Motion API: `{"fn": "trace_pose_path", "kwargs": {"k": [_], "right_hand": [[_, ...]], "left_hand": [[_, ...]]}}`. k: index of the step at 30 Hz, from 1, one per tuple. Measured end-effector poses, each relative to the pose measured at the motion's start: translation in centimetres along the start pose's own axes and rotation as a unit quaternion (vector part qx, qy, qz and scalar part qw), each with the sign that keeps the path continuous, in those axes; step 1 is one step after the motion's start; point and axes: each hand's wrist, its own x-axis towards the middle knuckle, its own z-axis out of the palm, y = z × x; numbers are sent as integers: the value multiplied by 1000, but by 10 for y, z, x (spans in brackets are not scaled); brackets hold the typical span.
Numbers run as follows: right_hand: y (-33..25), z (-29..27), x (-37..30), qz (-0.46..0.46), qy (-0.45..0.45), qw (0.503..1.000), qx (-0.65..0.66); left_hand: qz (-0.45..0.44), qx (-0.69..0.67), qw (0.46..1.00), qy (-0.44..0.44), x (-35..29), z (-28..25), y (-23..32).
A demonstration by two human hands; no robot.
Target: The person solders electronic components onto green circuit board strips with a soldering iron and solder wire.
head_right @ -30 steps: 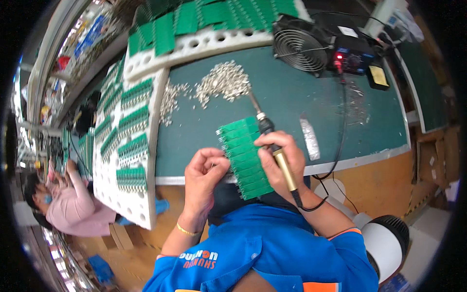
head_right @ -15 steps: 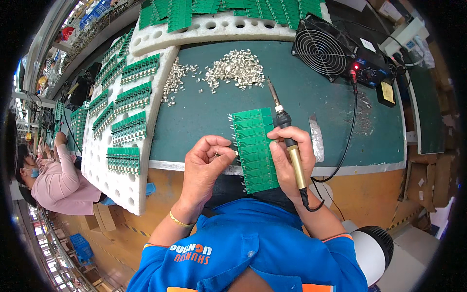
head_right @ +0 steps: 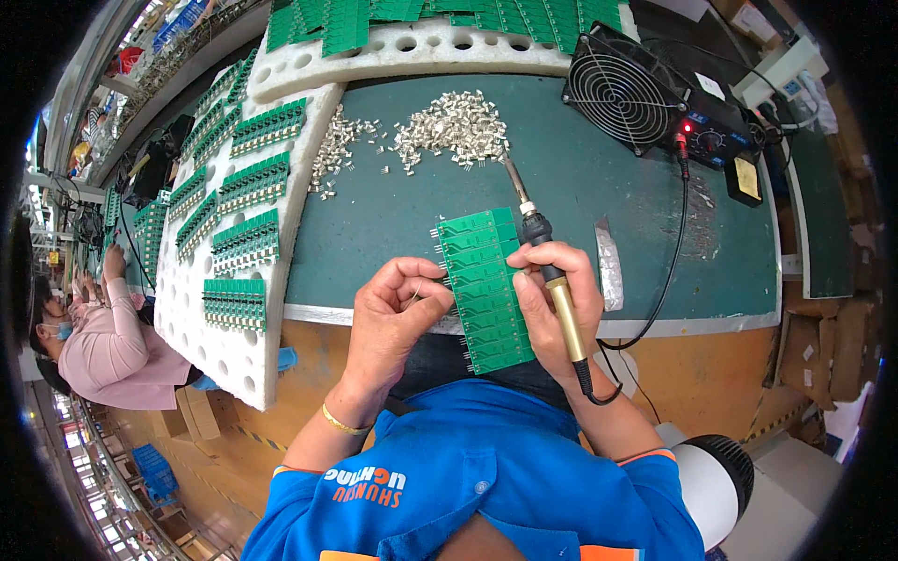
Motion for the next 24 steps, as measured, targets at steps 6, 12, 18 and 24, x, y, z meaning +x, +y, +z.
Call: {"fn": "trace_pose_path", "kwargs": {"k": [6, 12, 18, 24], "right_hand": [[0, 1, 1, -14, -1, 1000, -10], [0, 0, 0, -7, -1, 1000, -9], [-3, 1, 1, -3, 14, 1000, 5], [-1, 0, 0, -1, -5, 1000, -8]], "left_hand": [[0, 16, 1000, 8, 0, -1, -1], [6, 17, 1000, 8, 0, -1, -3], [7, 10, 1000, 7, 1, 0, -2], [30, 16, 999, 21, 3, 2, -7]]}}
